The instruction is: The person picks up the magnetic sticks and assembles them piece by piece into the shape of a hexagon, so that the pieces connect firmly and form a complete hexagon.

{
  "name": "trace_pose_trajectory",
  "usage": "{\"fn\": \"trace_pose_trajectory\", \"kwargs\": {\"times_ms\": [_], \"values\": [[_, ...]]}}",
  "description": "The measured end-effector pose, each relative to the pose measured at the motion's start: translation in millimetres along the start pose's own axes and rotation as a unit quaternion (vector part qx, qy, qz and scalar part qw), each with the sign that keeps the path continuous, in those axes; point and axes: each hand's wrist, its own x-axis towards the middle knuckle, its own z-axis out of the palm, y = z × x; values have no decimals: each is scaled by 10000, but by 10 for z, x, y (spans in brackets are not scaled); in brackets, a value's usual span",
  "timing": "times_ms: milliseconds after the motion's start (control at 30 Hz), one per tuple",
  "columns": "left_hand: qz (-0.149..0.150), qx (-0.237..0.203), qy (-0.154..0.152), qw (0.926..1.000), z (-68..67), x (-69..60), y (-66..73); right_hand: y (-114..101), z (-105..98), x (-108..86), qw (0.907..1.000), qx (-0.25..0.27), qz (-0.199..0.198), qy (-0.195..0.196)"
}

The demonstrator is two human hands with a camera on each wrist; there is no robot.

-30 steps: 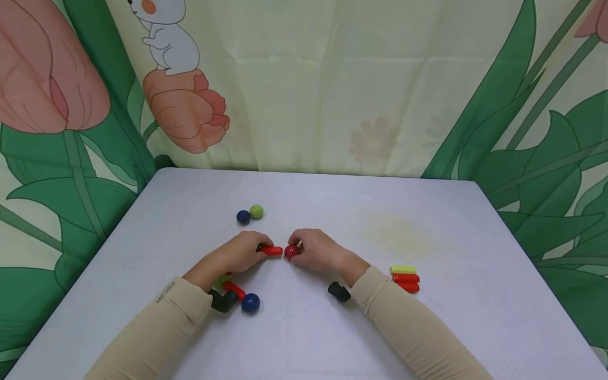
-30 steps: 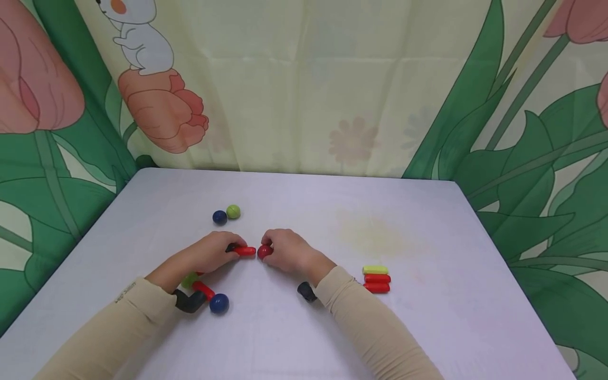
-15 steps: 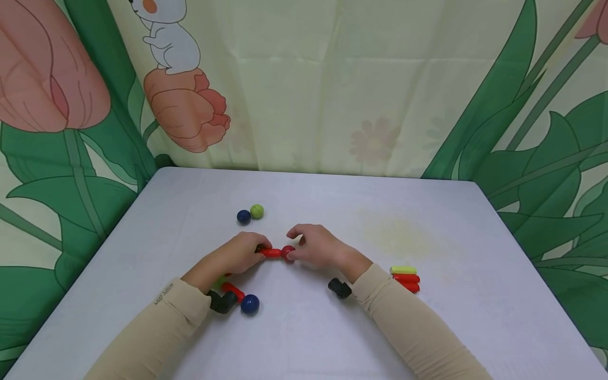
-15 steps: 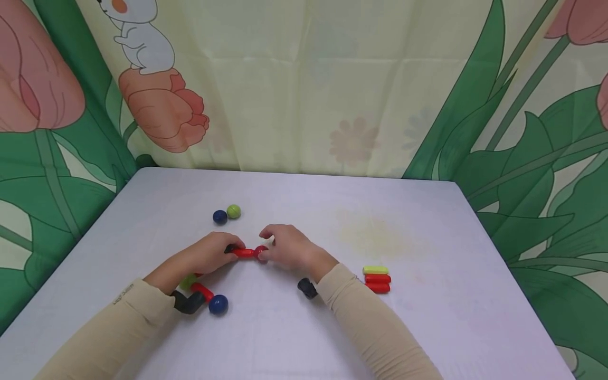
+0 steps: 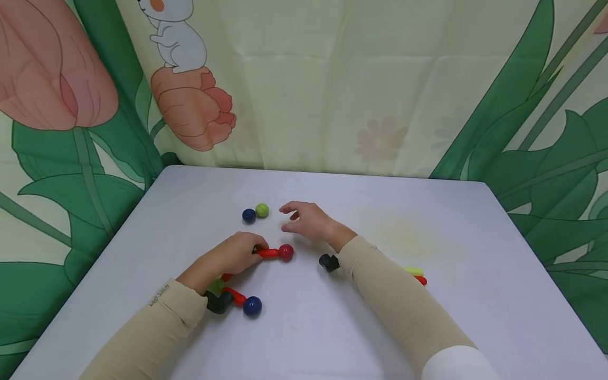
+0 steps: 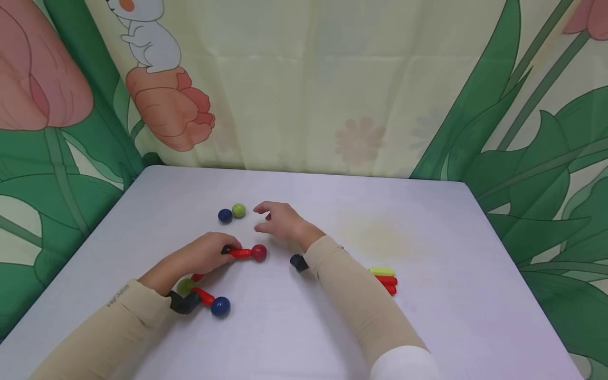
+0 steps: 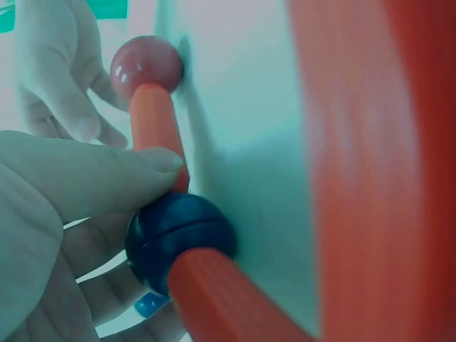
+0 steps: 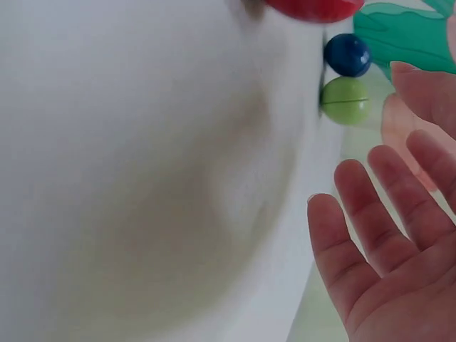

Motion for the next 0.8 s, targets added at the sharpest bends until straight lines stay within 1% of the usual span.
{"fn": "trace_pose_trajectory", "kwargs": {"times_ms": [133, 300, 400, 500, 600, 700, 800], "values": [[26, 10, -46, 10000, -35, -34, -31, -44, -32, 145, 9998, -181, 24, -54], [27, 27, -68, 10000, -63, -67, -71, -109, -7, 342, 9990, -413, 46, -186], [14, 26, -82, 10000, -79, -78, -82, -156, -4, 426, 9984, -484, 44, -274], [-19, 18, -115, 9999, -88, -82, -104, -203, 6, 487, 9981, -511, -4, -343], [-116, -30, -173, 9998, -99, -90, -123, -233, 38, 534, 9975, -562, -26, -416], [-177, 72, -309, 9993, -118, -102, -139, -246, 87, 567, 9970, -582, -6, -516], [-264, 178, -440, 9985, -145, -116, -127, -259, 135, 591, 9966, -589, 32, -577]]}}
